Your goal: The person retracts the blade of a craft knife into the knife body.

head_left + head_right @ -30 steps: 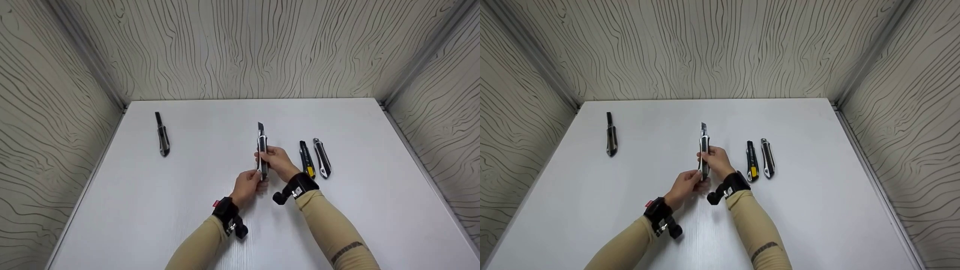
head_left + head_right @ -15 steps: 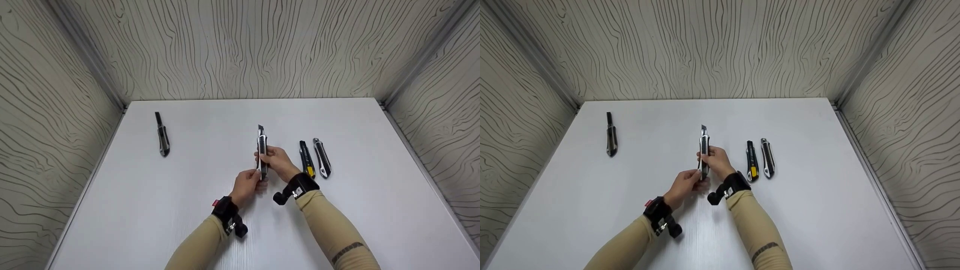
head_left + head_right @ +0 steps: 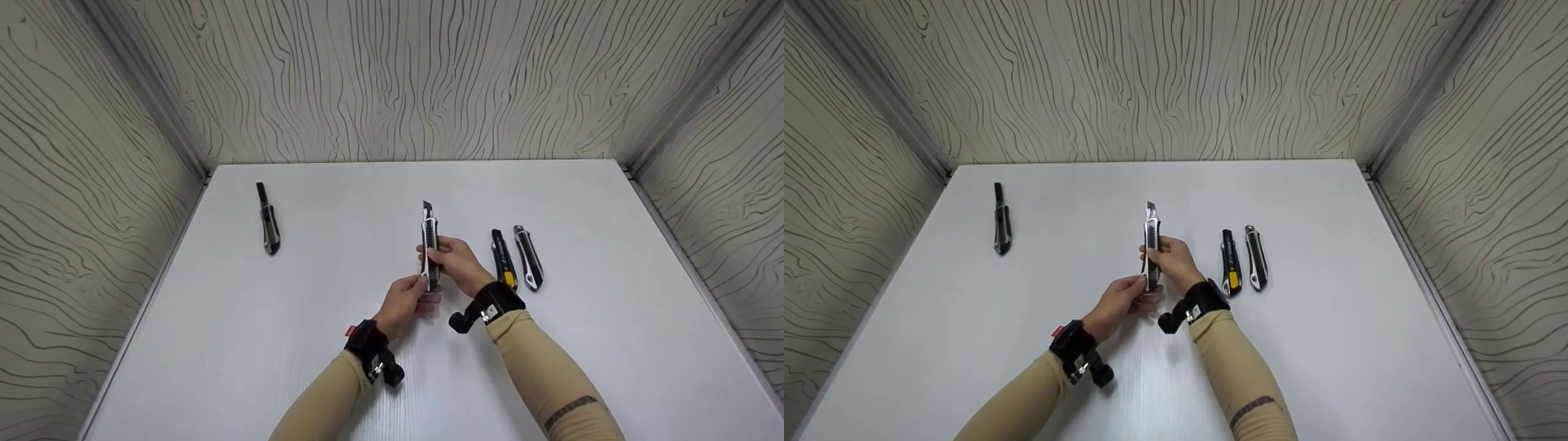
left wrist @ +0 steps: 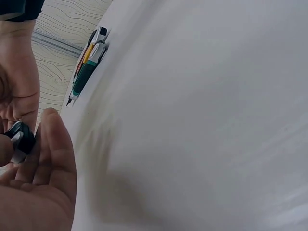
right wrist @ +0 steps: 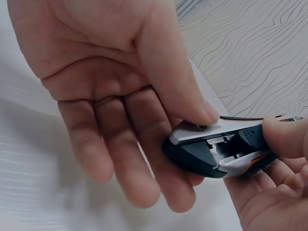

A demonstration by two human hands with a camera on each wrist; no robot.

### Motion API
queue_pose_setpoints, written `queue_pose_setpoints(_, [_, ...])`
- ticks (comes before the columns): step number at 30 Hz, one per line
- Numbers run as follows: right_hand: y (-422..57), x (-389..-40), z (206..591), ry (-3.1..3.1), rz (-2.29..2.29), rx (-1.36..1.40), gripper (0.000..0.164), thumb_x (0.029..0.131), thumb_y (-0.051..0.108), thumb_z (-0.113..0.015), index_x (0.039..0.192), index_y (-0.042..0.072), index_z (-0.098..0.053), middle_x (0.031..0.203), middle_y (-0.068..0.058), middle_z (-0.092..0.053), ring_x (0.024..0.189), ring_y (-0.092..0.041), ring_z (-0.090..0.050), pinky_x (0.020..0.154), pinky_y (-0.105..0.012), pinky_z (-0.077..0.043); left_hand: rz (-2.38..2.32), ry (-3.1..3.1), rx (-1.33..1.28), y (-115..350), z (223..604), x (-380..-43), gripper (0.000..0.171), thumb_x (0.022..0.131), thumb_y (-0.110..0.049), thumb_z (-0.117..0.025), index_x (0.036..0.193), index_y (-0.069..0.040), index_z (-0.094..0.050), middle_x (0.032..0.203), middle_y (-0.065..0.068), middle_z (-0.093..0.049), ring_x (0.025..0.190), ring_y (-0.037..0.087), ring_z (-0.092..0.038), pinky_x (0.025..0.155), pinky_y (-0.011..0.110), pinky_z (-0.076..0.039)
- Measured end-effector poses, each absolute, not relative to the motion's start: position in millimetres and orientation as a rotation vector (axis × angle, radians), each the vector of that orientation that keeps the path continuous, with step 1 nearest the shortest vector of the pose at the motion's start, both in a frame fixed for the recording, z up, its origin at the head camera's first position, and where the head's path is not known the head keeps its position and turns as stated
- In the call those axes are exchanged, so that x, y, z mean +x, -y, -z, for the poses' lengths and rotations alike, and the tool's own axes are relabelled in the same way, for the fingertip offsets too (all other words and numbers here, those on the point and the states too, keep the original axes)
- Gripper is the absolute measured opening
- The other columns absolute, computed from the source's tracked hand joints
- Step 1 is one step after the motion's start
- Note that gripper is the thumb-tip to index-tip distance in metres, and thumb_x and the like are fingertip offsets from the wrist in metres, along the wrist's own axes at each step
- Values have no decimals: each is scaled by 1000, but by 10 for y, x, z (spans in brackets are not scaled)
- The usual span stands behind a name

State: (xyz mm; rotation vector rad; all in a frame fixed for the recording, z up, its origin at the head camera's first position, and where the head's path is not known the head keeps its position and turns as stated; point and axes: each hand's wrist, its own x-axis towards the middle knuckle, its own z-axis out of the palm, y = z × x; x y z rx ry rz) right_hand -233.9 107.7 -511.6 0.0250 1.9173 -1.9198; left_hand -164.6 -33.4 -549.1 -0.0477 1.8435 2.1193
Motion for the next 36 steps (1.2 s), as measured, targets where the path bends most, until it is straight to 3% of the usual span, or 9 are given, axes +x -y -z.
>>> queue_pose_setpoints(7, [-1087, -2327, 5136, -1902, 1938, 12, 41, 101, 13, -52, 137, -5, -47, 131, -19, -62, 103, -12, -64, 88, -24, -52, -2202, -1835, -45, 295, 5503, -1649, 35, 105, -19, -43, 122, 8, -58, 112, 27, -68, 88, 21, -71, 86, 43, -58])
queue_pose_setpoints(18, [-1067, -2316, 5139, -1895, 1957, 90, 39, 101, 17, -52, 133, -6, -52, 113, -9, -69, 96, -12, -66, 82, -23, -55, -2180, -1909, -87, 272, 5446, -1659, 34, 104, -19, -45, 119, 6, -61, 104, 19, -71, 85, 19, -70, 82, 39, -60])
queue_pose_setpoints(36, [-1070, -2290, 5167, -1939, 1952, 114, 38, 101, 15, -53, 133, -5, -52, 120, -15, -67, 98, -14, -65, 83, -25, -54, -2147, -1967, -116, 244, 5466, -1664, 30, 103, -16, -46, 112, 6, -63, 97, 17, -72, 79, 18, -70, 77, 38, -61])
